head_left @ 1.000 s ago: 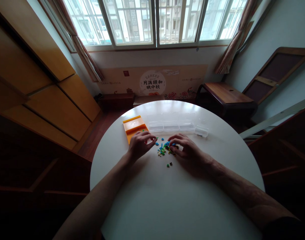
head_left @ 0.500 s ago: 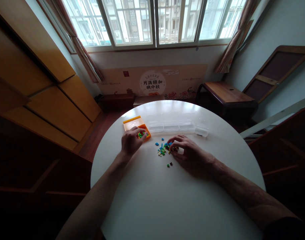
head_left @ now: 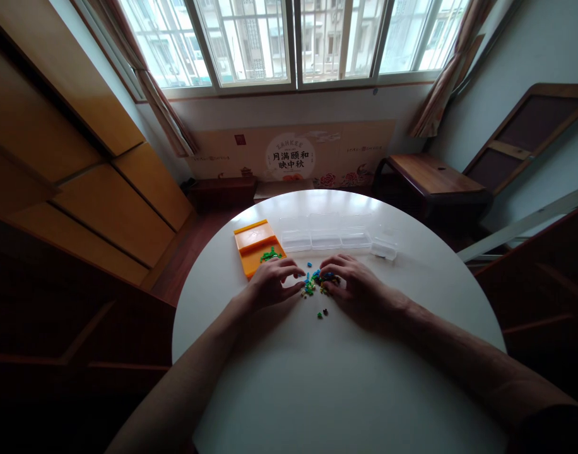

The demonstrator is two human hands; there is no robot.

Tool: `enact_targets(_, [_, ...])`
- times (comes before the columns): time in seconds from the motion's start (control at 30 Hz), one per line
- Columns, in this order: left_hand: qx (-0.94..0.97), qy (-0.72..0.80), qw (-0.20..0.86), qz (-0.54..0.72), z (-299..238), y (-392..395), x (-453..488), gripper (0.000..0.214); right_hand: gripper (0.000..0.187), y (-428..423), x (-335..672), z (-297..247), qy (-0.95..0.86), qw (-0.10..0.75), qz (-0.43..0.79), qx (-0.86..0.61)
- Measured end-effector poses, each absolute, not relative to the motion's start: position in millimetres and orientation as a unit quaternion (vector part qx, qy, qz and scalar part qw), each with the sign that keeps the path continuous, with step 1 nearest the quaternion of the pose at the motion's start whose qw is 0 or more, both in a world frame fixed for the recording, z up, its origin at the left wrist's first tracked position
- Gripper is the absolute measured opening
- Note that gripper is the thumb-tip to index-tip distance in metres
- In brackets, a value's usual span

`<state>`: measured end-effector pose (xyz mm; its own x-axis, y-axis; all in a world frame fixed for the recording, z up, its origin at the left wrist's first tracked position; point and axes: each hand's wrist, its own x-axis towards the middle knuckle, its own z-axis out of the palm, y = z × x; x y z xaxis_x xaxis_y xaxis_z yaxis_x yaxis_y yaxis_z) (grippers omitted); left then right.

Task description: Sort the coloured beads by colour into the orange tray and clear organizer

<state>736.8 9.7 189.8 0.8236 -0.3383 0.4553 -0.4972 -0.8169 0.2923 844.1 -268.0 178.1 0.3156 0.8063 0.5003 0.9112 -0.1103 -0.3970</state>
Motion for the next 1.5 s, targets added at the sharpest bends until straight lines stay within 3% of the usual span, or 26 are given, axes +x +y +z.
enact_targets(0.8, [0.924,-0.241,0.235,0.179,189,-4,739,0.013,0.013,-256,839,169,-0.546,0.338,-0.102,-0.759])
enact_targets(1.5, [0.909,-0.254,0.255,0.208,191,-14,740,0.015,0.004,-257,838,173,-0.569,0.405,-0.132,-0.704])
